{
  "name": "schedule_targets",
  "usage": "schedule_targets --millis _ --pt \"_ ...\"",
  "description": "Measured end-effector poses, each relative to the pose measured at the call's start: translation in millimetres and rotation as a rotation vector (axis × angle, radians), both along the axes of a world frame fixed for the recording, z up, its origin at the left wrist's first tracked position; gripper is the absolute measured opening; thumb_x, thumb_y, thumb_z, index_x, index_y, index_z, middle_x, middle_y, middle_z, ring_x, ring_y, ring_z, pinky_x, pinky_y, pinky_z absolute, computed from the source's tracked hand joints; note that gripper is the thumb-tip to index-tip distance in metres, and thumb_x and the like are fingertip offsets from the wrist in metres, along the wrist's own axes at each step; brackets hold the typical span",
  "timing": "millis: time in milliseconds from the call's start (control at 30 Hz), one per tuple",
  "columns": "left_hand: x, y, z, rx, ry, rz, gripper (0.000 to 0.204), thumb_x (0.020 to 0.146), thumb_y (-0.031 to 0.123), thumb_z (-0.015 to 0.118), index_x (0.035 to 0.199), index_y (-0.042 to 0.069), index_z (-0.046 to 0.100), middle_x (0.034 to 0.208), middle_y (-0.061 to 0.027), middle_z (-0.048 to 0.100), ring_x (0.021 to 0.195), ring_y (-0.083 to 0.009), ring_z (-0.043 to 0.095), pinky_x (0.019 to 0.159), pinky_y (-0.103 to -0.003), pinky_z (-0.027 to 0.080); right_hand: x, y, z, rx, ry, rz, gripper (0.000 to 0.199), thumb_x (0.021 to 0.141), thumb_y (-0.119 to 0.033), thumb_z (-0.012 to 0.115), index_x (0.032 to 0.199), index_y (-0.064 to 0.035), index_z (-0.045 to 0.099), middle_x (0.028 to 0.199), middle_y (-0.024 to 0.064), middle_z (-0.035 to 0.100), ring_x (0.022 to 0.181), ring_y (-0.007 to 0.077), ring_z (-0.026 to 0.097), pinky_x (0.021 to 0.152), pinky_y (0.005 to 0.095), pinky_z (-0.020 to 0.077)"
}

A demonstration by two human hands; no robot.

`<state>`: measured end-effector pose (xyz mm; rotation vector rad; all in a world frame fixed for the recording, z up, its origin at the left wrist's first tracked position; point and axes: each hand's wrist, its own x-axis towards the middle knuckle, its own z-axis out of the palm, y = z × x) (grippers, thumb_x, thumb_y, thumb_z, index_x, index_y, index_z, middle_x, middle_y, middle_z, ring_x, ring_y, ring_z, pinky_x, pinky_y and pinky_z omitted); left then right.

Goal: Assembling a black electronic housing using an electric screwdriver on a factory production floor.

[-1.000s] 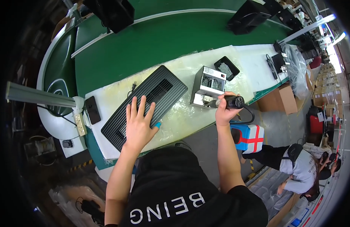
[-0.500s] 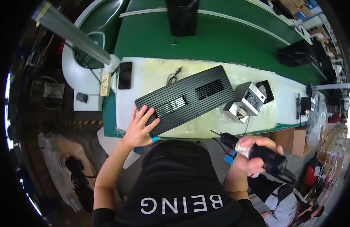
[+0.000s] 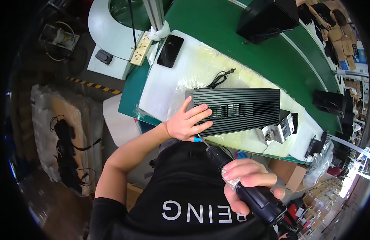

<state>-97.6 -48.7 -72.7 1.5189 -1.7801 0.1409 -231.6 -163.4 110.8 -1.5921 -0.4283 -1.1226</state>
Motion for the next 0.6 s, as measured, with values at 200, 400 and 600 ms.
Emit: schedule_targets --millis 200,400,600 --pt "1 -2 -1 0.007 0.025 -0.004 0.054 0.085 0.049 0.049 0.121 0.01 0.058 0.134 -0.0175 0.05 0.131 -0.0326 0.043 0.107 -0.067 0.014 8 0 3 -0.051 0.08 0.045 0.079 0.088 -0.029 0.066 0.143 -0.0058 0.014 0.1 0.0182 0.05 0.06 0.0289 0.06 0.046 0.0391 0.0547" --pt "-2 -1 -3 -0.01 0.064 0.0 0.054 0.082 0.046 0.051 0.121 0.009 0.058 0.133 -0.0178 0.051 0.131 -0.0324 0.043 0.106 -0.068 0.014 6 12 3 -0.022 0.01 -0.057 0.079 0.088 -0.037 0.063 0.143 -0.0039 0.017 0.098 0.0145 0.047 0.055 0.0268 0.057 0.043 0.0367 0.0531" --pt "-1 -4 -3 -0.03 0.053 -0.001 0.052 0.083 0.046 0.051 0.119 0.009 0.059 0.133 -0.0174 0.051 0.13 -0.0324 0.044 0.106 -0.068 0.014 4 14 8 0.025 0.005 -0.108 0.077 0.089 -0.036 0.063 0.143 -0.0041 0.018 0.099 0.0155 0.048 0.055 0.0263 0.057 0.042 0.0366 0.0525"
